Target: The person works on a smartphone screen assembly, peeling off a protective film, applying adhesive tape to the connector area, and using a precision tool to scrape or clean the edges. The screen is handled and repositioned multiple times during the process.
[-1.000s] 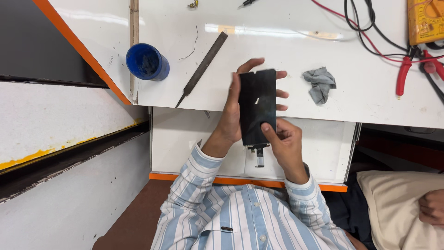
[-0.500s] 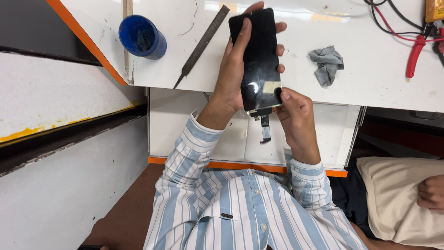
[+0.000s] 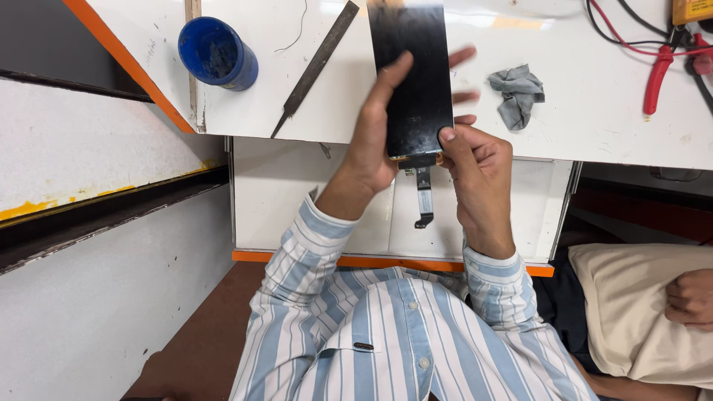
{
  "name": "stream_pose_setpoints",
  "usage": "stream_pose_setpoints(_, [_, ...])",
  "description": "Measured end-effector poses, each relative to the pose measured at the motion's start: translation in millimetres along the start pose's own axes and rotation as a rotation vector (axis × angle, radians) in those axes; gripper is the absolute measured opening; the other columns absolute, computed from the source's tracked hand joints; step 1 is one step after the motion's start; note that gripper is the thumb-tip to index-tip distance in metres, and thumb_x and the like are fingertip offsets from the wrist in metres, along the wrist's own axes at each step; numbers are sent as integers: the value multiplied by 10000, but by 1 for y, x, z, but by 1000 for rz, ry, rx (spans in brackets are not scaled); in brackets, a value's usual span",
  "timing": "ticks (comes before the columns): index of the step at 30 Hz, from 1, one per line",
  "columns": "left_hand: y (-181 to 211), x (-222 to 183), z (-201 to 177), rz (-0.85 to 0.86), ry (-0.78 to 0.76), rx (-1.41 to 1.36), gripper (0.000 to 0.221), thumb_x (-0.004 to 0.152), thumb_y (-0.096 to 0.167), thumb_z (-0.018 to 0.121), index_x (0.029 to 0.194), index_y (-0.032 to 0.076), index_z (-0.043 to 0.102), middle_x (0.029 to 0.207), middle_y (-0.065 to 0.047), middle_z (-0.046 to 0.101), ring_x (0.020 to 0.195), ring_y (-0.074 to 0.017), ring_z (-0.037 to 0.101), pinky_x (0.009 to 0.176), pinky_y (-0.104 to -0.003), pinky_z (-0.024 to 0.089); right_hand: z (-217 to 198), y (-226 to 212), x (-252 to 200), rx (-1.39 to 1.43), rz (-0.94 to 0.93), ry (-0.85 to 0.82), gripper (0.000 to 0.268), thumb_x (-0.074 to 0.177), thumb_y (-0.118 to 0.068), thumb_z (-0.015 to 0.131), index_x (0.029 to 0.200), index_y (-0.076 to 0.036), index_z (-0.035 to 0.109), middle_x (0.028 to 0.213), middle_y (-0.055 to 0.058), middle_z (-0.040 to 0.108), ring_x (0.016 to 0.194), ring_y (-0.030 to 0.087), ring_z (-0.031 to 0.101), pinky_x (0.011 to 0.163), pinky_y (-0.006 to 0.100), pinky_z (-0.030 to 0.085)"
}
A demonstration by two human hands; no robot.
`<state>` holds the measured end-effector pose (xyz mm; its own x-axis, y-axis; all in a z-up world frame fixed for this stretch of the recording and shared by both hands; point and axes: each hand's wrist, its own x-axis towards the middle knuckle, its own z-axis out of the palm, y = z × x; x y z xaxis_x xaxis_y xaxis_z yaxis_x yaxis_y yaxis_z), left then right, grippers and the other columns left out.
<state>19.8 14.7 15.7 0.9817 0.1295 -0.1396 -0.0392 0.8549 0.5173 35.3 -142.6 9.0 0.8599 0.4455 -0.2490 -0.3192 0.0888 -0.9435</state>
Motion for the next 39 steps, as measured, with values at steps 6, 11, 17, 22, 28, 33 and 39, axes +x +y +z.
stream_pose_setpoints(6, [2, -7, -10, -11, -31, -114, 575, 1133, 417, 405, 1318, -102, 570, 910, -151, 676, 818, -217, 703, 778, -329, 635, -8, -9, -8, 46, -26, -149, 450, 1063, -346, 533, 1102, 75, 688, 1027, 160, 743, 947, 221, 741, 923, 338, 606])
stream_pose_setpoints(11, [10, -10, 4, -15, -28, -229, 548, 1132, 407, 392, 1295, -86, 565, 893, -127, 681, 776, -209, 694, 712, -304, 610, -6, -7, -26, 134, -38, -182, 451, 1058, -327, 563, 1131, 110, 647, 1091, 256, 712, 1008, 339, 741, 976, 444, 614])
stream_pose_setpoints(17, [17, -18, 23, 27, 0, -110, 580, 1116, 428, 367, 1325, -77, 559, 929, -158, 647, 818, -225, 707, 707, -321, 615, -15, -3, -39, 85, -96, -191, 459, 1063, -324, 587, 1104, 128, 657, 1024, 267, 723, 932, 337, 754, 960, 442, 613])
stream_pose_setpoints(22, [16, -28, 30, 149, 3, 10, 548, 1173, 413, 378, 1240, -107, 539, 1066, -203, 618, 818, -229, 669, 737, -359, 615, -31, 15, -43, 179, -112, -118, 459, 1061, -319, 659, 1118, 135, 676, 1002, 239, 727, 940, 282, 734, 928, 386, 597])
stream_pose_setpoints(28, [14, -28, 35, 198, -1, 41, 530, 1144, 403, 384, 1239, -92, 550, 1183, -192, 649, 808, -216, 667, 732, -372, 625, -36, 20, -49, 169, -139, -96, 410, 1005, -274, 772, 1159, 98, 693, 1000, 199, 739, 936, 239, 739, 908, 335, 605])
stream_pose_setpoints(33, [17, -30, 37, 154, -22, 77, 588, 1143, 452, 382, 1253, -94, 569, 975, -188, 654, 780, -217, 668, 729, -355, 617, -34, 19, -51, 123, -167, -69, 371, 991, -255, 782, 1099, 92, 707, 984, 186, 749, 906, 226, 745, 886, 321, 610])
stream_pose_setpoints(39, [18, -29, 37, 81, -18, 66, 622, 1106, 487, 377, 1252, -83, 579, 769, -162, 631, 728, -222, 674, 698, -329, 602, -31, 14, -55, 75, -154, -44, 362, 980, -226, 803, 1110, 96, 698, 1000, 184, 747, 905, 222, 732, 888, 309, 593])
